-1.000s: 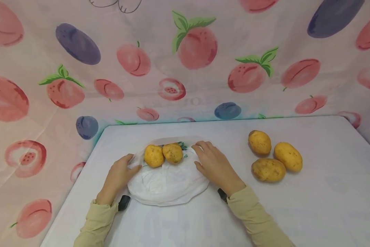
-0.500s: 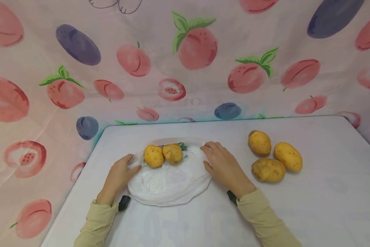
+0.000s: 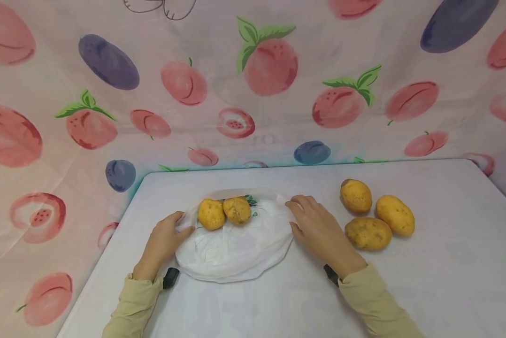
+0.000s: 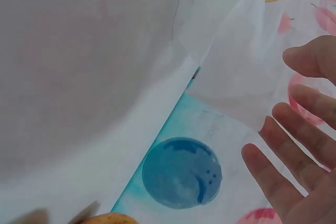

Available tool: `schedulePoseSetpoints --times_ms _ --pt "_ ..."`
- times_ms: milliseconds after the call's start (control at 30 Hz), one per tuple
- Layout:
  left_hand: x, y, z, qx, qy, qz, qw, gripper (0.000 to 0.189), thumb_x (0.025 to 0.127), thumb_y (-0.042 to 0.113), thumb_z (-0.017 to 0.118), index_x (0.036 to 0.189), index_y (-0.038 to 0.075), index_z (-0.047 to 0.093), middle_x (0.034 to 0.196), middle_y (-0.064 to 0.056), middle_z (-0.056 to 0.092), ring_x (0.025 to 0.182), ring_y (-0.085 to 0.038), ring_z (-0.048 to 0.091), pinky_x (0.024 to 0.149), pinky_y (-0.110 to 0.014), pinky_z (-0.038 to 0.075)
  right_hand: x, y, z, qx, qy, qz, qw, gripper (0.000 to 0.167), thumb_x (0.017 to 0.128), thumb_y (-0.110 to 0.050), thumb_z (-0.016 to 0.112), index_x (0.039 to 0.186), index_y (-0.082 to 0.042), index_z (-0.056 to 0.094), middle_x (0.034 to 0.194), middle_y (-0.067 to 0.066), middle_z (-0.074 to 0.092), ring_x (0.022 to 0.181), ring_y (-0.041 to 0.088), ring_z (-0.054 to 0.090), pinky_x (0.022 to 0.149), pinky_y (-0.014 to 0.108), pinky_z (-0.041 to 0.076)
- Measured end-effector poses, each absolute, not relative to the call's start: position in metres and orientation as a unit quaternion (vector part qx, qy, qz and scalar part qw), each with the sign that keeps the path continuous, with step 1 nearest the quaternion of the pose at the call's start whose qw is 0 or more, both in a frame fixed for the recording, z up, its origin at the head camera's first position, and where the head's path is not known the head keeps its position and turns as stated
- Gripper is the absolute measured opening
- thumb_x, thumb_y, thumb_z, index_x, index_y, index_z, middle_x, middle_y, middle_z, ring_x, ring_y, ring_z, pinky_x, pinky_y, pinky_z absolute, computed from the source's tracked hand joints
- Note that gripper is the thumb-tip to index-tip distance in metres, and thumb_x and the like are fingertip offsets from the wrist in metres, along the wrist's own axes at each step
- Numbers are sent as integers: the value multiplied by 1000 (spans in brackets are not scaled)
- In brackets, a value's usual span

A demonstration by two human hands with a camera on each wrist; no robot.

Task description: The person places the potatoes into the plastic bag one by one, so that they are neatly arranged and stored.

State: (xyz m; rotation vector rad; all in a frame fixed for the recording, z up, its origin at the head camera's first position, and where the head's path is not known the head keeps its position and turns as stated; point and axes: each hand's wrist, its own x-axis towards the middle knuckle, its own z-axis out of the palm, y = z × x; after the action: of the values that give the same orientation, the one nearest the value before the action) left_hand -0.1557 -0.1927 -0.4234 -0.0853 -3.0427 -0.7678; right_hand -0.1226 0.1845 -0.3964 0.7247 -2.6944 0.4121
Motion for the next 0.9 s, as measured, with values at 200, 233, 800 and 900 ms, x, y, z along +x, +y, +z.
schedulePoseSetpoints --times_ms 200,233,800,900 --pt "-155 -192 -423 -24 -969 -247 0 55 90 24 72 134 -4 55 134 -24 59 125 -42 56 103 -55 46 -118 192 -395 249 -945 137 162 45 86 -10 76 126 1 59 123 18 59 113 33 59 93 47 54" --pt "-155 -192 -422 -24 -969 -248 -1 55 90 23 72 135 -4 55 135 -24 59 125 -43 55 103 -55 46 -117 194 -395 248 -945 136 164 45 86 -10 76 125 2 59 123 18 60 112 33 59 93 48 54" --pt "-155 -192 -423 -25 -968 -249 -2 55 91 23 71 136 -5 54 136 -24 58 126 -43 54 105 -55 45 -111 224 -400 258 -938 120 201 45 80 -10 79 118 4 61 116 20 60 107 37 59 90 51 53" --pt "-154 -192 -422 -26 -968 -248 -1 55 91 23 71 136 -5 54 136 -24 58 126 -43 54 105 -55 45 -110 228 -401 254 -940 119 194 44 80 -11 79 118 3 61 117 20 60 108 37 58 91 52 52"
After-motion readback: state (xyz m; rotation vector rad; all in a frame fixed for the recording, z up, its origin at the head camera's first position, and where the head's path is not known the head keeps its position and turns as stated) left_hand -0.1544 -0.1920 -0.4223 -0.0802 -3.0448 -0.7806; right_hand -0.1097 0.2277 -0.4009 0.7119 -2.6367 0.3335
